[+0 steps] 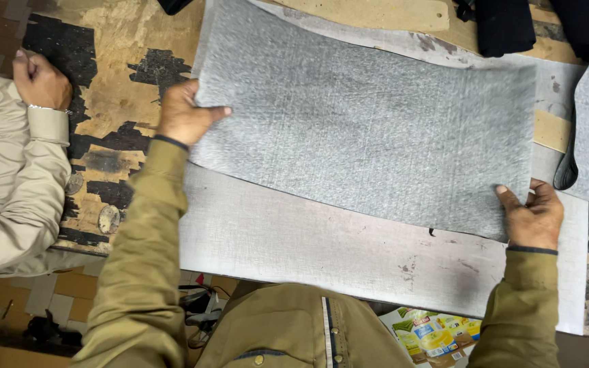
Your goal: The person uses a cardboard template and a utility knife to cut multiple strips from a gray fabric roll. They then handle black fabric pieces, rolling them and securing them with a strap, before writing on the bundle with a marker.
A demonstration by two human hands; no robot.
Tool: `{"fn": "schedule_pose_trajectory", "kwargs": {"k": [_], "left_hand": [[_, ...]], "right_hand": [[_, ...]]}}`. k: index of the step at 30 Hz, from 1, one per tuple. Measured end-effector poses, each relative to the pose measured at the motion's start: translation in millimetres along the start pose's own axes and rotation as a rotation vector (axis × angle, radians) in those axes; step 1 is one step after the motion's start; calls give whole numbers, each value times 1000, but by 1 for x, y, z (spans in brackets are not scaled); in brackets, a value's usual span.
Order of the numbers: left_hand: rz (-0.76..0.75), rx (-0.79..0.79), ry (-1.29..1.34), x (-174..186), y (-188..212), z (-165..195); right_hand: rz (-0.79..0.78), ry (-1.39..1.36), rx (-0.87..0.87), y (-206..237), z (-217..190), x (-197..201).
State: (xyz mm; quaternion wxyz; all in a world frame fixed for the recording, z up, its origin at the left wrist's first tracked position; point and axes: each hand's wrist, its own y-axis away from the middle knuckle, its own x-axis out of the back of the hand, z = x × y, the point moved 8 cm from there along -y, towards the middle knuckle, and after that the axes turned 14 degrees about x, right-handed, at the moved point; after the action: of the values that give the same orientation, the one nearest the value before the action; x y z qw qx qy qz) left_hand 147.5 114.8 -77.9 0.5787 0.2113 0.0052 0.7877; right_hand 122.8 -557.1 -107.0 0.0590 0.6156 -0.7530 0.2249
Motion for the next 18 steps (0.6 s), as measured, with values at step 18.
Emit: {"fn": "schedule_pose_trajectory", "kwargs": {"k": [18], "left_hand": [[-374, -243, -124, -106, 127, 40]], "right_hand": [[-277, -86, -306, 111, 7, -81]]}}
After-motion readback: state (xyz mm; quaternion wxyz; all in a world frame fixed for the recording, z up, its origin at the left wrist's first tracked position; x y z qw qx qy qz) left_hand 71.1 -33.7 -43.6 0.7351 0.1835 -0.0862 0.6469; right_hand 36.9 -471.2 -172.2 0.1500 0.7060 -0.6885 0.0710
